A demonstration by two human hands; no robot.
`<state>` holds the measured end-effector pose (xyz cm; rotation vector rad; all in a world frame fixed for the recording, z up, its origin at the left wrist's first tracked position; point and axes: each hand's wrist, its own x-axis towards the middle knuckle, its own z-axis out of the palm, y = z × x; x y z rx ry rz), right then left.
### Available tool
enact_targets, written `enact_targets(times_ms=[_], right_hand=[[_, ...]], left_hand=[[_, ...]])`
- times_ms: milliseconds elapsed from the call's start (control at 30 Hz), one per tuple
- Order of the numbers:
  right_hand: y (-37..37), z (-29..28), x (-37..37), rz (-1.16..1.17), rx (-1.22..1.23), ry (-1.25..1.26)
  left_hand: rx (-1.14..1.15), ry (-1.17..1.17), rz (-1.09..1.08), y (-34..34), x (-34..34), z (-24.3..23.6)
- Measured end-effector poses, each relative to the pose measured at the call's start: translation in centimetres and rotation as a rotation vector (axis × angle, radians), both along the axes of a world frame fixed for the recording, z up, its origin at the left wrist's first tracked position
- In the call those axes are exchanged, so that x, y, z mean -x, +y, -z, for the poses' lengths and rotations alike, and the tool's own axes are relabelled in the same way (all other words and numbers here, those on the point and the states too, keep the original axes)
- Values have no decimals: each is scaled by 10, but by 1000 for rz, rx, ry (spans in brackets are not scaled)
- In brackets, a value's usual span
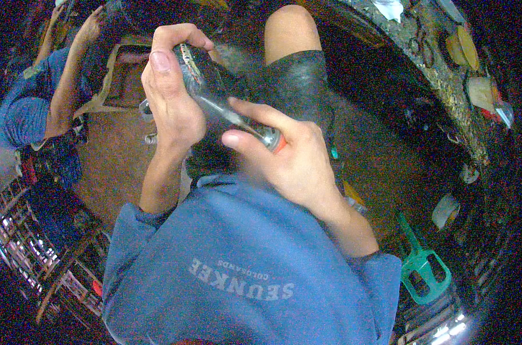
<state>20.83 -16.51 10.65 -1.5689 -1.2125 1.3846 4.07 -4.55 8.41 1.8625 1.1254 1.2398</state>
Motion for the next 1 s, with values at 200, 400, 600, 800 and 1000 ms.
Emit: enact_targets(times_ms=[200, 400, 600, 800, 1000], right_hand=[[0, -2, -2, -2, 11, -31], [0, -1, -2, -5, 17, -53], [0, -2, -1, -4, 86, 4], [-2, 1, 0, -4, 40, -12], [-1, 2, 1, -2, -6, -21]], left_hand=[[2, 132, 25, -2, 1, -2], [-7, 62, -8, -3, -4, -1], [3, 22, 3, 0, -1, 1], [7, 43, 3, -1, 0, 0], [-6, 52, -9, -3, -1, -1]])
